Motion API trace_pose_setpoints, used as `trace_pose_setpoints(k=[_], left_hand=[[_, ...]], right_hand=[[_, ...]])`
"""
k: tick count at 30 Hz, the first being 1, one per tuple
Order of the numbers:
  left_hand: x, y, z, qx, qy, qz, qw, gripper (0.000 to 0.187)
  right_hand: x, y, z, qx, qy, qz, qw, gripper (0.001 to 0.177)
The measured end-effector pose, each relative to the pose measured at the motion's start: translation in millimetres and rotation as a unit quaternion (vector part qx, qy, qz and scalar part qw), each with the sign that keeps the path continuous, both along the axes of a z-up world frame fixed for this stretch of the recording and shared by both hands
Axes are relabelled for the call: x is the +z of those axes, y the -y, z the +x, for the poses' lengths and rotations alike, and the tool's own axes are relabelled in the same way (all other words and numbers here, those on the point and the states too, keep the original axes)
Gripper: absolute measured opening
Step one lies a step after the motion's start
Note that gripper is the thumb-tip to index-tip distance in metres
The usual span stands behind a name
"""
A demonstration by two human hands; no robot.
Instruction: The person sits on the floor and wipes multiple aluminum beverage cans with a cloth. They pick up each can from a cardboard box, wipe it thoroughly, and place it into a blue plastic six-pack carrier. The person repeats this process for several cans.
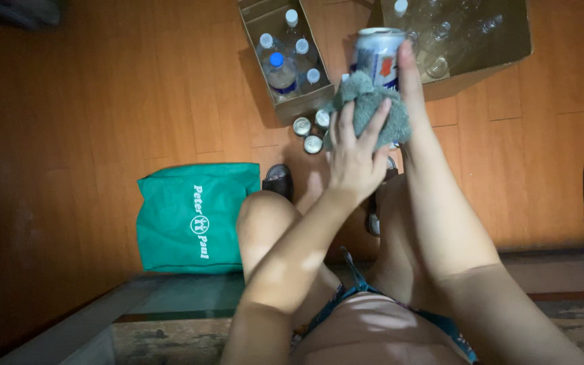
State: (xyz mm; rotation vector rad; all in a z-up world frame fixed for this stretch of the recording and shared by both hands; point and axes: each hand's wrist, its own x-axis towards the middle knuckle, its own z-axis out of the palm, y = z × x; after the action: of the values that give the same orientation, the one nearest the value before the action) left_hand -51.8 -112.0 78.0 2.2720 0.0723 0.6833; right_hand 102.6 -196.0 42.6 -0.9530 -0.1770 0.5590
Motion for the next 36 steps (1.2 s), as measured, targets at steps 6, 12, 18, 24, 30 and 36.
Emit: trace_pose_setpoints(k=[6,12,18,24,30,36], left_hand=[[-8,-39,7,0.036,0.057,-0.095,0.993,0.07],[-59,-39,26,-0.018,0.04,-0.415,0.909,0.044],[-70,-31,12,-0.09,0.029,-0.58,0.809,0.035],[-26,-42,8,-0.031,0.056,-0.425,0.903,0.038],[19,-36,-3,-0.021,0.058,-0.024,0.998,0.073],[4,-69,4,0.016,0.11,-0.116,0.987,0.066]], right_hand=[[-3,-7,-21,0.091,0.123,-0.093,0.984,0.07],[8,-12,-29,0.013,0.066,0.019,0.998,0.07],[26,-6,-21,-0.03,0.135,0.008,0.99,0.078],[15,-19,-25,-0.033,0.185,-0.133,0.973,0.068],[21,-26,-13,0.054,0.057,-0.066,0.995,0.06],[31,-34,-41,0.112,0.141,-0.067,0.981,0.073]])
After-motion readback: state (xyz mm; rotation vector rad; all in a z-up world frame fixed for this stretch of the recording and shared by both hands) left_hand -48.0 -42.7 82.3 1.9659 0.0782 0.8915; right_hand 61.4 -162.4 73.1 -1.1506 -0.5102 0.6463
